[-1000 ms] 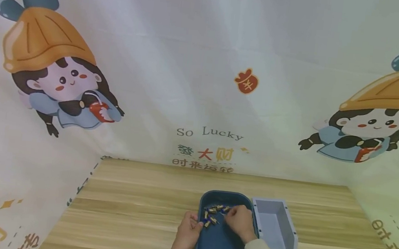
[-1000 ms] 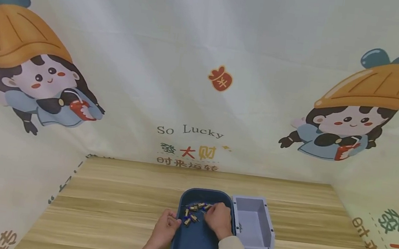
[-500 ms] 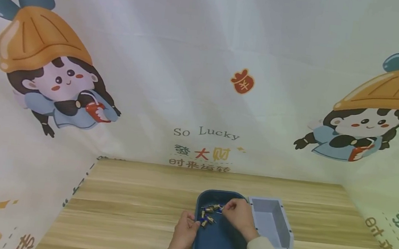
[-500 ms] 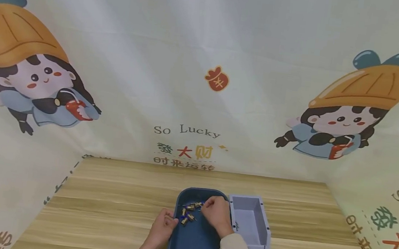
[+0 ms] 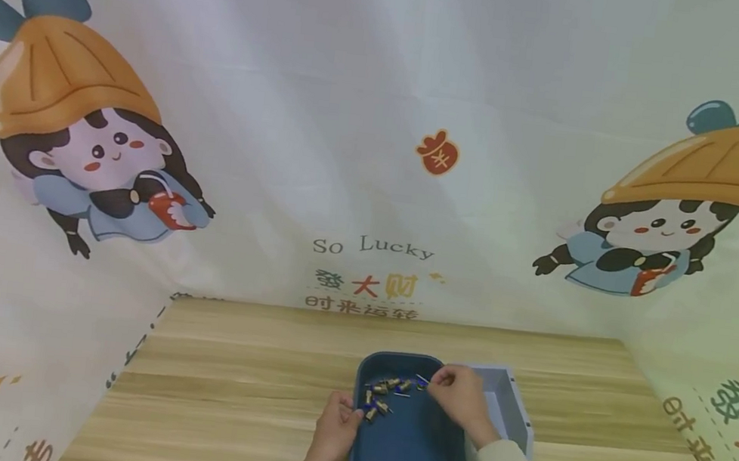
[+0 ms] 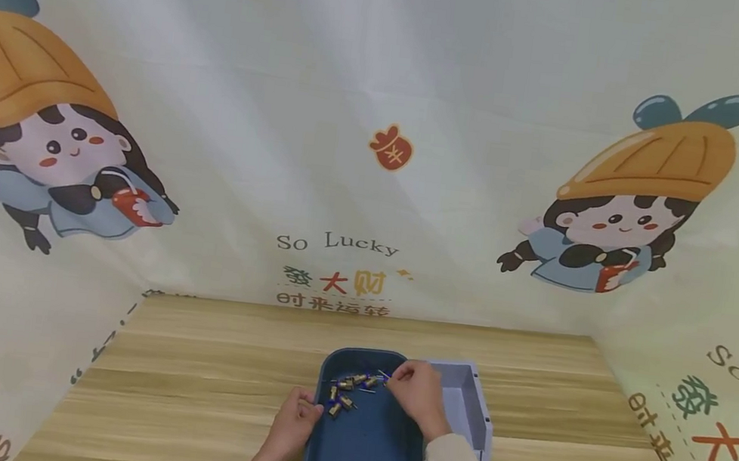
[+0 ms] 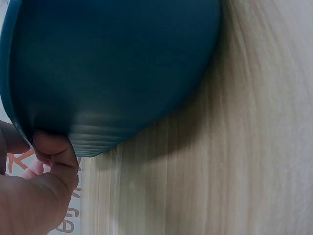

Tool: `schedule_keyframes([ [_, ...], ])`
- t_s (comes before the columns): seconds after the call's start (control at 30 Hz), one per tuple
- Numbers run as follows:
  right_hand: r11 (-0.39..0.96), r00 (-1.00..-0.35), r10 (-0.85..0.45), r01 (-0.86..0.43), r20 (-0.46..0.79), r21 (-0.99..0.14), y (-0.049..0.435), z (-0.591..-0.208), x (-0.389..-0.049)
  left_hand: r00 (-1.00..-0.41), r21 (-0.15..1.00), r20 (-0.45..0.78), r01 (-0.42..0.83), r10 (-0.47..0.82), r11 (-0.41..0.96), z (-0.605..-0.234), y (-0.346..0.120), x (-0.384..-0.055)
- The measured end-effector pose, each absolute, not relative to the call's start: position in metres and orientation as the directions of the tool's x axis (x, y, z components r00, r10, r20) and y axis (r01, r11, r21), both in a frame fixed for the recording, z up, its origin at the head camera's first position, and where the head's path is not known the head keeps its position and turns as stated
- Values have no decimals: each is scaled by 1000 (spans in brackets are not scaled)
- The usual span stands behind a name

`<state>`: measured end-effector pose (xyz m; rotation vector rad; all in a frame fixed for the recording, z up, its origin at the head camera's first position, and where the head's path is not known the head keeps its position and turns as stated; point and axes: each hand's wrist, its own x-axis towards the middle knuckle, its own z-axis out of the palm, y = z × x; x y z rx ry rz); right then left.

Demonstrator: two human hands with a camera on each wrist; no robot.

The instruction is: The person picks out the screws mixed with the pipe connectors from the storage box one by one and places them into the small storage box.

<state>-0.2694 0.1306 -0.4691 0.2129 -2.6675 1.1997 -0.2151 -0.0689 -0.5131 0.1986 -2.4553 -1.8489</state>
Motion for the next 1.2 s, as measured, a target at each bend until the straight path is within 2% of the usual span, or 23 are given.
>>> schedule_keyframes([
  [0.4,691,-981,27,-119,190,-713,168,-464,-267,-988,957,-28,-69,-149,281,-512,-70,-214],
  [0.7,729,-974,57,-109,219,-676,193,-475,-265,-989,959,-38,-77,-142,275,-512,-67,-216],
  [1.07,757,-974,68,-92,218,-647,195,-490,-263,-989,957,-48,-87,-142,277,-513,-70,-216],
  [1.2,766,-981,73,-59,178,-640,193,-494,-262,-989,957,-52,-90,-141,275,-513,-70,-216],
])
